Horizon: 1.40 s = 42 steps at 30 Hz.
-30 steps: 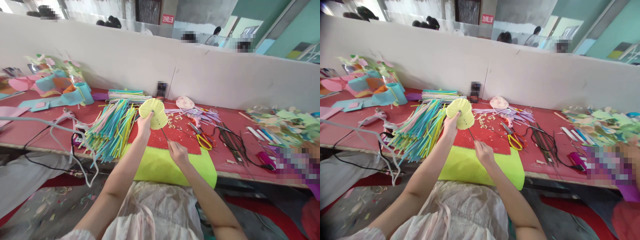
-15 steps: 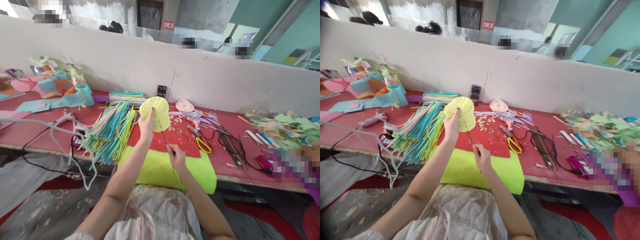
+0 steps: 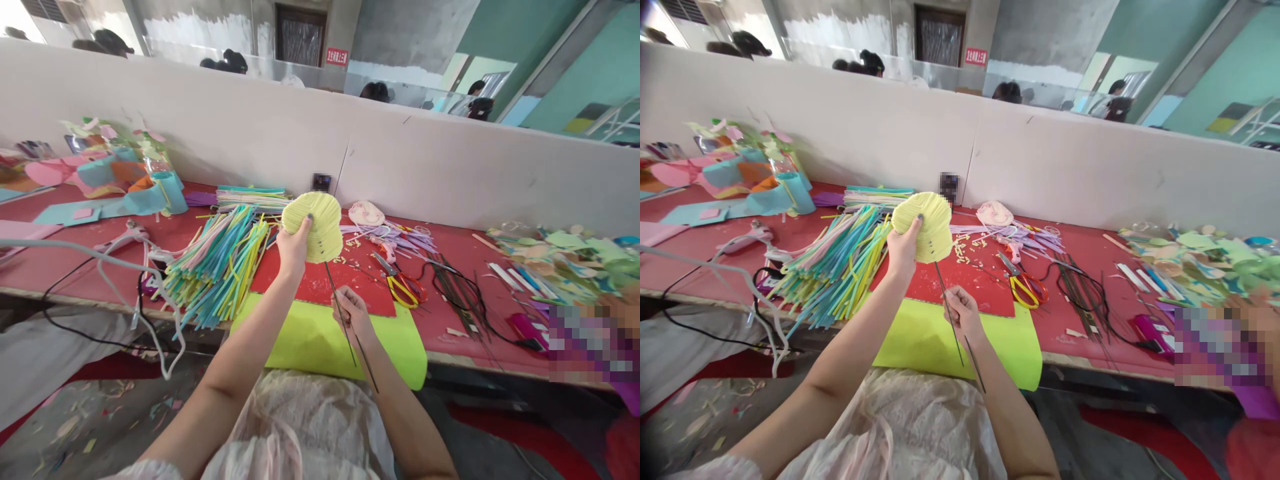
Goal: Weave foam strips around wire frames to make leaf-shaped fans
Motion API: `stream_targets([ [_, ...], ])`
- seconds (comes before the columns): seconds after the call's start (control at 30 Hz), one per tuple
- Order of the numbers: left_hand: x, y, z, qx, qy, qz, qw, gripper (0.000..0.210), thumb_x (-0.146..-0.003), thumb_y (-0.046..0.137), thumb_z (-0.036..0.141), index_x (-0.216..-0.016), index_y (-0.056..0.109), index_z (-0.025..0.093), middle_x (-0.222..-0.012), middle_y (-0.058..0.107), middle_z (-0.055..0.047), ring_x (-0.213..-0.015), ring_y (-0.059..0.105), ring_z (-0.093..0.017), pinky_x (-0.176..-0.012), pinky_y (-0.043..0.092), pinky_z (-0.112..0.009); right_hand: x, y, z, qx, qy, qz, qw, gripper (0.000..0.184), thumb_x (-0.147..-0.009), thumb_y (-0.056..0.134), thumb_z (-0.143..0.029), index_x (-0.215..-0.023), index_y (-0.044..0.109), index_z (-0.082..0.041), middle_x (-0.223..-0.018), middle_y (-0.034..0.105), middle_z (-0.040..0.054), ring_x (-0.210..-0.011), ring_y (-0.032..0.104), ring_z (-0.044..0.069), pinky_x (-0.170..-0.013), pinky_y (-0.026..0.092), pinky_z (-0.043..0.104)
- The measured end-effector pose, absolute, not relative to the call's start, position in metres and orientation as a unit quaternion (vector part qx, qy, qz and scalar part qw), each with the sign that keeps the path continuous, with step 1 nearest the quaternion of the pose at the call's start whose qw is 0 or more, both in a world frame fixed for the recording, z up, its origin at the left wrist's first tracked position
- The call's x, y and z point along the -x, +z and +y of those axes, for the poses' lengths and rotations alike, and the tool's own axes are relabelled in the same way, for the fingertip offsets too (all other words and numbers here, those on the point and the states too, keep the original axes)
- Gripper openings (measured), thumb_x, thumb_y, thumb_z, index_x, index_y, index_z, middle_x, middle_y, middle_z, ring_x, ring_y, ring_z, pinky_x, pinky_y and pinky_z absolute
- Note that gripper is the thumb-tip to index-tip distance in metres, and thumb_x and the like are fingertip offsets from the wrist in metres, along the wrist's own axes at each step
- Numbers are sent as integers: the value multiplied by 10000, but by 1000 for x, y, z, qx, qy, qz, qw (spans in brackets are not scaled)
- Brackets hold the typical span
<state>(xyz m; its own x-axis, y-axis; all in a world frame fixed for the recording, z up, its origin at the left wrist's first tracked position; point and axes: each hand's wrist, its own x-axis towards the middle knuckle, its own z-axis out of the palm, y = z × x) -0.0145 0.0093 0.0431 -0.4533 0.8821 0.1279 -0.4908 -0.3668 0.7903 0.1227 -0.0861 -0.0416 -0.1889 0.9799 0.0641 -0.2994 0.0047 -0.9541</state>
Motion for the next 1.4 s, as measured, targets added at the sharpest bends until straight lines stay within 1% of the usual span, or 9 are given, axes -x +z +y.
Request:
stream_targets([
  [0.1, 9, 43, 7, -279, 773, 353, 447, 361, -615, 761, 341, -904, 696, 134, -976, 698, -103, -944, 650, -222, -869, 498, -349, -126, -40, -93, 392, 550, -497, 545, 254, -819, 577, -410, -707, 467, -210, -471, 263, -97, -399, 194, 65, -401, 194, 201],
  [0.33, -3, 42, 8, -284, 770, 361, 443, 364, -582, 783, 331, -871, 701, 126, -948, 705, -96, -963, 642, -229, -878, 491, -342, -136, -43, -101, 488, 202, -677, 512, 189, -885, 484, -340, -784, 557, -198, -563, 459, -25, -491, 393, 107, -506, 308, 236],
  [0.5, -10, 42, 11, -296, 771, 366, 429, 380, -589, 775, 351, -870, 698, 108, -942, 704, -107, -940, 647, -233, -845, 502, -338, -142, -55, -91, 484, 113, -700, 513, 175, -896, 465, -313, -842, 581, -194, -667, 580, 32, -534, 478, 127, -586, 377, 258],
  [0.6, -9, 42, 13, -289, 770, 374, 428, 398, -581, 779, 356, -879, 694, 107, -948, 704, -109, -959, 641, -240, -843, 502, -338, -149, -53, -84, 477, 193, -684, 517, 188, -887, 483, -351, -814, 567, -200, -627, 536, 8, -529, 449, 121, -550, 357, 252],
  [0.83, -6, 40, 15, -270, 777, 357, 443, 361, -605, 773, 320, -894, 693, 119, -1005, 689, -117, -973, 640, -237, -876, 492, -367, -148, -46, -79, 355, 541, -509, 568, 219, -834, 571, -396, -751, 510, -203, -454, 283, -98, -386, 222, 59, -398, 194, 201],
  [1.0, -3, 40, 15, -293, 778, 360, 423, 410, -594, 769, 365, -907, 692, 111, -993, 694, -118, -924, 651, -225, -830, 509, -340, -135, -48, -83, 313, 624, -447, 559, 241, -826, 573, -419, -751, 491, -205, -451, 222, -112, -382, 152, 55, -375, 158, 191],
  [1.1, 0, 39, 16, -304, 781, 359, 410, 434, -589, 766, 384, -916, 689, 110, -982, 698, -116, -899, 654, -213, -801, 513, -312, -134, -44, -87, 370, 532, -502, 573, 238, -842, 556, -410, -742, 499, -202, -460, 274, -99, -387, 215, 61, -386, 196, 196],
  [1.3, -3, 34, 22, -307, 780, 366, 403, 433, -576, 772, 386, -881, 692, 88, -936, 705, -122, -851, 660, -214, -764, 515, -302, -138, -51, -88, 487, 74, -698, 520, 145, -896, 483, -272, -855, 581, -173, -668, 600, 26, -581, 542, 122, -583, 406, 234],
  [1.4, -4, 30, 26, -308, 779, 372, 400, 430, -571, 776, 380, -870, 695, 82, -908, 708, -119, -838, 662, -214, -769, 512, -308, -137, -59, -83, 486, -4, -723, 491, 181, -912, 437, -251, -874, 589, -162, -744, 648, 74, -678, 602, 156, -640, 431, 247],
])
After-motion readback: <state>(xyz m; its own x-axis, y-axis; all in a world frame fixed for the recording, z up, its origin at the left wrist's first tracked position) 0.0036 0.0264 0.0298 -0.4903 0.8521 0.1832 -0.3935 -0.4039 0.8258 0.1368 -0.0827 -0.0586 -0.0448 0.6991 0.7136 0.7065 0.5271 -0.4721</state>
